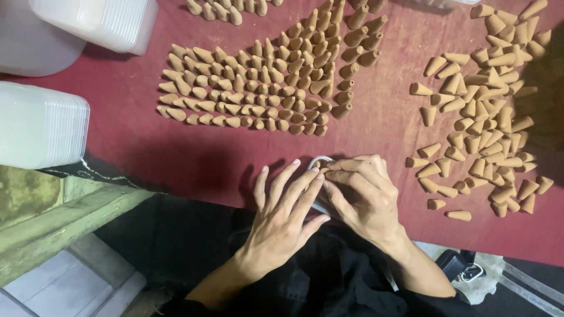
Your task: The person is picking up incense cones from a workspace and arranging them into small plastic containers for packaging.
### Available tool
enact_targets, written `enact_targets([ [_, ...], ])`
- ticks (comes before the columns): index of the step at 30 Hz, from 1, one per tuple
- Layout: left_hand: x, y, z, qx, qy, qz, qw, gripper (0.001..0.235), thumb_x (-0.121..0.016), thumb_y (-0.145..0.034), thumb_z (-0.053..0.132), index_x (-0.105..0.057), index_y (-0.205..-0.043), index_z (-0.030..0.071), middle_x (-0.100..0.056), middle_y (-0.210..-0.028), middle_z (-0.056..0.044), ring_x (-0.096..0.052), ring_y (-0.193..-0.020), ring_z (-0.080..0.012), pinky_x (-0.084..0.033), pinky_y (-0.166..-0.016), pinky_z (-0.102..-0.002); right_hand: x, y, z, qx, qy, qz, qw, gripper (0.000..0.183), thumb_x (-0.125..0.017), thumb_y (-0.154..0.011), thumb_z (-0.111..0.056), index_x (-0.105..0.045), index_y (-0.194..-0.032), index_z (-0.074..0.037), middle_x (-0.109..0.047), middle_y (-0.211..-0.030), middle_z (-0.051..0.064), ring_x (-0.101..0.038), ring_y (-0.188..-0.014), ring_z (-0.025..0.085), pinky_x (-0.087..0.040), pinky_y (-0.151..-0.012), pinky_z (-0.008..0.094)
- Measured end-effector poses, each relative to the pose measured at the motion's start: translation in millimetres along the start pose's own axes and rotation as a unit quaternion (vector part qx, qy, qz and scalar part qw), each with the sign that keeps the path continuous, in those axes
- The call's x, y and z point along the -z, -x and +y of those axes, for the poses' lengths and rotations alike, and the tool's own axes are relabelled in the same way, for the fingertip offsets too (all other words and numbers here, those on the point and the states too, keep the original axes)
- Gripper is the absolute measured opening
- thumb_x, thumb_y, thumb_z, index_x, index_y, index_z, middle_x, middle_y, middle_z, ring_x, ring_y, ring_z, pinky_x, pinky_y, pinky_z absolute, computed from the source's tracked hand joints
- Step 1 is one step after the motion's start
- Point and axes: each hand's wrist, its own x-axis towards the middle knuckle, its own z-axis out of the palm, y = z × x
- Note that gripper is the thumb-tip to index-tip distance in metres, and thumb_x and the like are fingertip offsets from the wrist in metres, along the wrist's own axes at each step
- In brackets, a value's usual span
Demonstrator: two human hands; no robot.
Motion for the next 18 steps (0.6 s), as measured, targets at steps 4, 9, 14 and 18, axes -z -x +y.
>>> enact_targets([
  [4, 0.6, -0.7, 0.3, 0.002, -0.002, -0.005, 1.0, 0.068, -0.084, -0.089, 0.038, -0.057, -0.143, 0.007, -0.059, -0.147, -0.007, -0.044, -0.144, -0.0311, -0.013, -0.121, -0.061, 0.4, 0.5, 1.7, -0.005, -0.002, -0.008, 1.0, 0.012, -0.076, -0.092, -0.011, -0.073, -0.096, -0.001, -0.074, -0.103, 0.012, -0.066, -0.094, 0.025, -0.048, -0.088, 0.036],
  [9, 1.4, -2.0, 2.0, 0.011, -0.004, -0.001, 1.0, 0.062, -0.083, -0.088, 0.034, -0.061, -0.139, 0.008, -0.06, -0.145, -0.005, -0.047, -0.142, -0.0293, -0.018, -0.119, -0.061, 0.5, 5.0, 6.3, -0.001, 0.015, -0.025, 1.0, 0.014, -0.075, -0.094, -0.014, -0.075, -0.101, -0.001, -0.074, -0.105, 0.01, -0.061, -0.093, 0.025, -0.047, -0.085, 0.036],
  [14, -2.1, -0.3, 0.4, 0.005, -0.004, 0.014, 1.0, 0.06, -0.085, -0.089, 0.036, -0.062, -0.138, 0.008, -0.059, -0.144, -0.008, -0.048, -0.14, -0.0303, -0.021, -0.12, -0.06, 1.9, 7.8, 10.5, 0.033, 0.024, -0.031, 0.999, 0.018, -0.077, -0.093, -0.015, -0.074, -0.102, 0.0, -0.072, -0.106, 0.013, -0.062, -0.096, 0.028, -0.048, -0.086, 0.038],
  [18, -0.5, 0.6, -2.2, 0.02, 0.014, 0.022, 0.999, 0.066, -0.087, -0.088, 0.037, -0.058, -0.141, 0.012, -0.054, -0.145, -0.012, -0.047, -0.141, -0.0324, -0.027, -0.121, -0.061, 1.6, 15.6, 15.7, 0.063, 0.044, -0.061, 0.995, 0.025, -0.076, -0.095, -0.023, -0.074, -0.111, -0.004, -0.066, -0.117, 0.014, -0.06, -0.1, 0.029, -0.046, -0.089, 0.041],
])
